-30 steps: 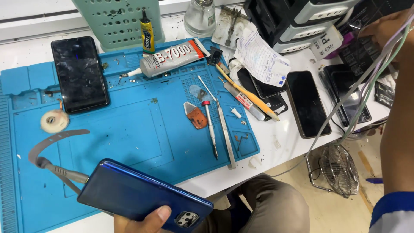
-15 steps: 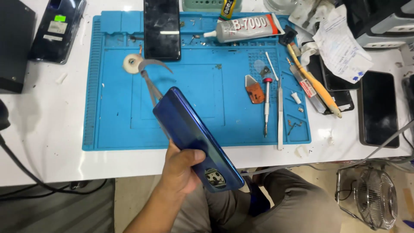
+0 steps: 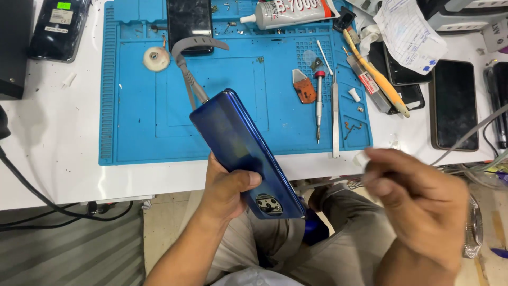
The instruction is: Repairing a smartphone by disassembling the back cover and inspecting internal components
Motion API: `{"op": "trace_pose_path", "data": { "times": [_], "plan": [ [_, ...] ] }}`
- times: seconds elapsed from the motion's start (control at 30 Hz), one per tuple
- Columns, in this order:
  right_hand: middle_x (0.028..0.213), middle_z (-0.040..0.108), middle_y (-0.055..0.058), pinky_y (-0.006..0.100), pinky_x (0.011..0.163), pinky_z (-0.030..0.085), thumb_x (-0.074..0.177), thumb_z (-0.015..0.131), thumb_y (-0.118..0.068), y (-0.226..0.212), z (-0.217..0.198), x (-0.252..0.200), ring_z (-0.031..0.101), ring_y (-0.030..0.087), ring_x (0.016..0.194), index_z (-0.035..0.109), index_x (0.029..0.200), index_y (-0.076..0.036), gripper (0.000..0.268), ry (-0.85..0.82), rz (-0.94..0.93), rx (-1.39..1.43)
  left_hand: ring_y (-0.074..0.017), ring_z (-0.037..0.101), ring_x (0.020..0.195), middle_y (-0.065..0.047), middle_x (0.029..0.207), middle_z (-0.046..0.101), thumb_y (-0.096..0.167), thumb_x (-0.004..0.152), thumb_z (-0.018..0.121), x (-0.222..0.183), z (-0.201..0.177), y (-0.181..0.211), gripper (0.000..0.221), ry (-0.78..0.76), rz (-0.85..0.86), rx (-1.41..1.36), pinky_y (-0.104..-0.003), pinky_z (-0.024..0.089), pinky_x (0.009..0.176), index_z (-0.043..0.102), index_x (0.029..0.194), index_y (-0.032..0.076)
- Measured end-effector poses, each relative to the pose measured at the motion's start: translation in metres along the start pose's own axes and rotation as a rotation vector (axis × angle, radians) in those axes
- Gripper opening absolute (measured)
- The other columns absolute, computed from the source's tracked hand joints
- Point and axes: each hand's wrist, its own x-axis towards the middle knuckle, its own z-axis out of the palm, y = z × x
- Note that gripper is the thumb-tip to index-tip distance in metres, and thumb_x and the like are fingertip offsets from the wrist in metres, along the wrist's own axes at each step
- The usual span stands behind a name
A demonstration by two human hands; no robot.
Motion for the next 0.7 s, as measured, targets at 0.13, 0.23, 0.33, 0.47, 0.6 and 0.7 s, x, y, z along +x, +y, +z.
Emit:
{"op": "trace_pose_path", "data": {
  "times": [0.13, 0.23, 0.33, 0.47, 0.6, 0.7],
  "plan": [
    [0.087, 0.068, 0.013, 0.028, 0.071, 0.051, 0.091, 0.067, -0.007, -0.010, 0.028, -0.005, 0.065, 0.021, 0.081, 0.067, 0.099, 0.002, 0.012, -0.231, 0.071, 0.123, -0.0268, 0.071, 0.078, -0.011, 0.090, 0.071, 0.003, 0.061, 0.076, -0.005, 0.009, 0.008, 0.050, 0.036, 0.027, 0.090, -0.043, 0.062, 0.069, 0.063, 0.108, 0.001],
    [0.093, 0.067, 0.011, 0.031, 0.077, 0.054, 0.095, 0.064, -0.006, -0.007, 0.035, -0.010, 0.065, 0.021, 0.088, 0.066, 0.100, -0.002, 0.007, -0.340, 0.081, 0.162, -0.0271, 0.072, 0.082, -0.012, 0.093, 0.072, 0.007, 0.061, 0.079, -0.010, 0.013, 0.010, 0.052, 0.075, 0.052, 0.178, -0.043, 0.063, 0.072, 0.065, 0.110, 0.000],
    [0.098, 0.065, 0.010, 0.030, 0.076, 0.052, 0.091, 0.069, -0.008, -0.003, 0.038, -0.016, 0.062, 0.019, 0.090, 0.065, 0.105, -0.002, 0.016, -0.384, 0.131, 0.200, -0.0256, 0.072, 0.081, -0.010, 0.091, 0.072, 0.008, 0.061, 0.079, -0.014, 0.021, 0.013, 0.046, 0.097, 0.063, 0.225, -0.042, 0.063, 0.071, 0.066, 0.105, 0.001],
    [0.100, 0.062, 0.013, 0.027, 0.076, 0.056, 0.080, 0.083, -0.008, -0.002, 0.049, -0.018, 0.065, 0.020, 0.090, 0.060, 0.110, -0.001, 0.038, -0.349, 0.074, 0.298, -0.0259, 0.072, 0.078, -0.011, 0.089, 0.072, 0.007, 0.060, 0.078, -0.019, 0.026, 0.012, 0.044, 0.132, 0.048, 0.203, -0.043, 0.064, 0.071, 0.067, 0.101, 0.000],
    [0.108, 0.060, 0.017, 0.030, 0.081, 0.064, 0.079, 0.082, 0.003, 0.003, 0.055, -0.029, 0.073, 0.030, 0.104, 0.058, 0.113, 0.004, 0.042, -0.290, 0.067, 0.427, -0.0278, 0.073, 0.086, -0.011, 0.096, 0.073, 0.015, 0.062, 0.083, -0.021, 0.026, 0.011, 0.053, 0.091, 0.063, 0.201, -0.045, 0.064, 0.075, 0.065, 0.110, 0.002],
    [0.101, 0.064, 0.015, 0.029, 0.086, 0.063, 0.079, 0.082, 0.000, 0.003, 0.059, -0.033, 0.069, 0.021, 0.090, 0.061, 0.111, 0.003, 0.038, -0.217, 0.068, 0.343, -0.0275, 0.072, 0.089, -0.012, 0.100, 0.072, 0.012, 0.066, 0.082, -0.022, 0.027, 0.009, 0.054, 0.096, 0.112, 0.190, -0.045, 0.064, 0.077, 0.063, 0.115, 0.002]
  ]
}}
